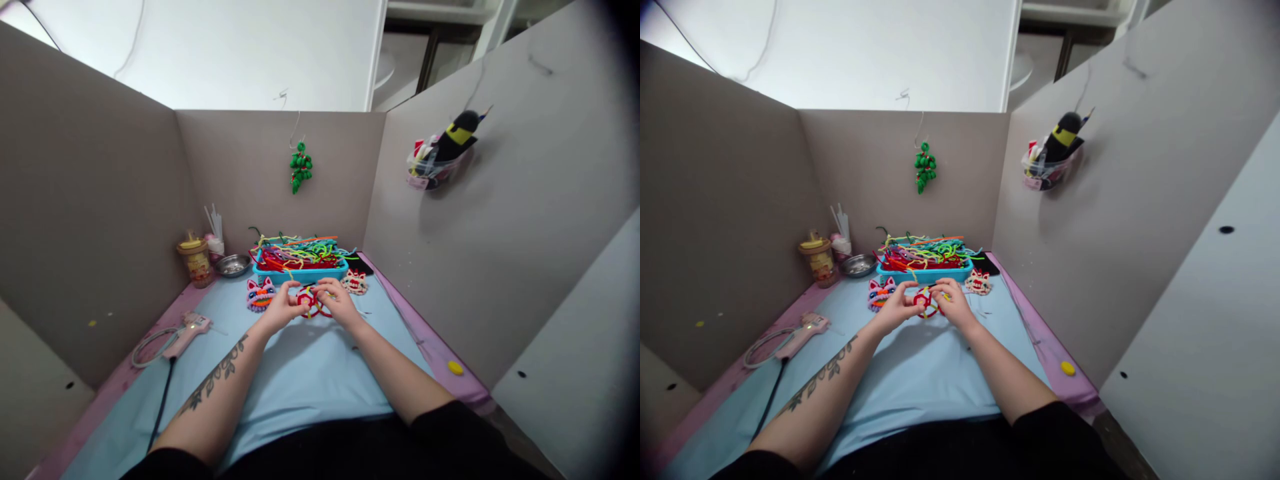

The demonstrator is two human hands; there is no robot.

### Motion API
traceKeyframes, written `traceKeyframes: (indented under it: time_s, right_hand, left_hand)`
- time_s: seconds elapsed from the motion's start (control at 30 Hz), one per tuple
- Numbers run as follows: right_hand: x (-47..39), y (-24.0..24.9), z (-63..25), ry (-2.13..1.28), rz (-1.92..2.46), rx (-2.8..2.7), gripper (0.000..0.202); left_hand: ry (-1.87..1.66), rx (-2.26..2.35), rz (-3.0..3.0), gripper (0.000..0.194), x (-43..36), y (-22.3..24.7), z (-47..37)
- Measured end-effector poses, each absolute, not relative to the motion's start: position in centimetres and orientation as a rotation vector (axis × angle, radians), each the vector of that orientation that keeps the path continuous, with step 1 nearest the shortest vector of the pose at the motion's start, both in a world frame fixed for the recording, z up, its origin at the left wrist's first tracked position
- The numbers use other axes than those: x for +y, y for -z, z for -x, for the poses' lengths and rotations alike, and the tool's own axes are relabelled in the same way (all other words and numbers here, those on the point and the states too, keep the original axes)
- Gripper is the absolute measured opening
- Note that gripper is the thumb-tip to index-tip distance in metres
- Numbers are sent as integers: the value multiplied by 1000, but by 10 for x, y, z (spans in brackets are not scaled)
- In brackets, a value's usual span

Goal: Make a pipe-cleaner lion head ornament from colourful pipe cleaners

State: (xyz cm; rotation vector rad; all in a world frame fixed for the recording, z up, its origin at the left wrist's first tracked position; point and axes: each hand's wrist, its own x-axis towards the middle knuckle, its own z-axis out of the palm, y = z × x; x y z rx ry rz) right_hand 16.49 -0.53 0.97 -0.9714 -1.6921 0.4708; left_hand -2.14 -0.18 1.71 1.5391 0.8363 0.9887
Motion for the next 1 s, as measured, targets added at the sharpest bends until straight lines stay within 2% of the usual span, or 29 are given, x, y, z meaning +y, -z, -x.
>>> traceKeyframes:
  time_s: [0.27, 0.43, 0.7, 1.0]
  right_hand:
    - [-6, -12, -170, -487, 896, -1823, 38]
    - [-2, -15, -182, -632, 768, -1857, 41]
    - [-3, -12, -179, -460, 871, -1890, 12]
    - [-1, -7, -174, -423, 953, -1940, 9]
  left_hand:
    - [-995, 715, -1518, 63, -2, -16, 22]
    - [-978, 746, -1487, 66, -1, -20, 24]
    - [-884, 685, -1588, 63, -4, -18, 24]
    - [-835, 778, -1857, 65, -7, -20, 27]
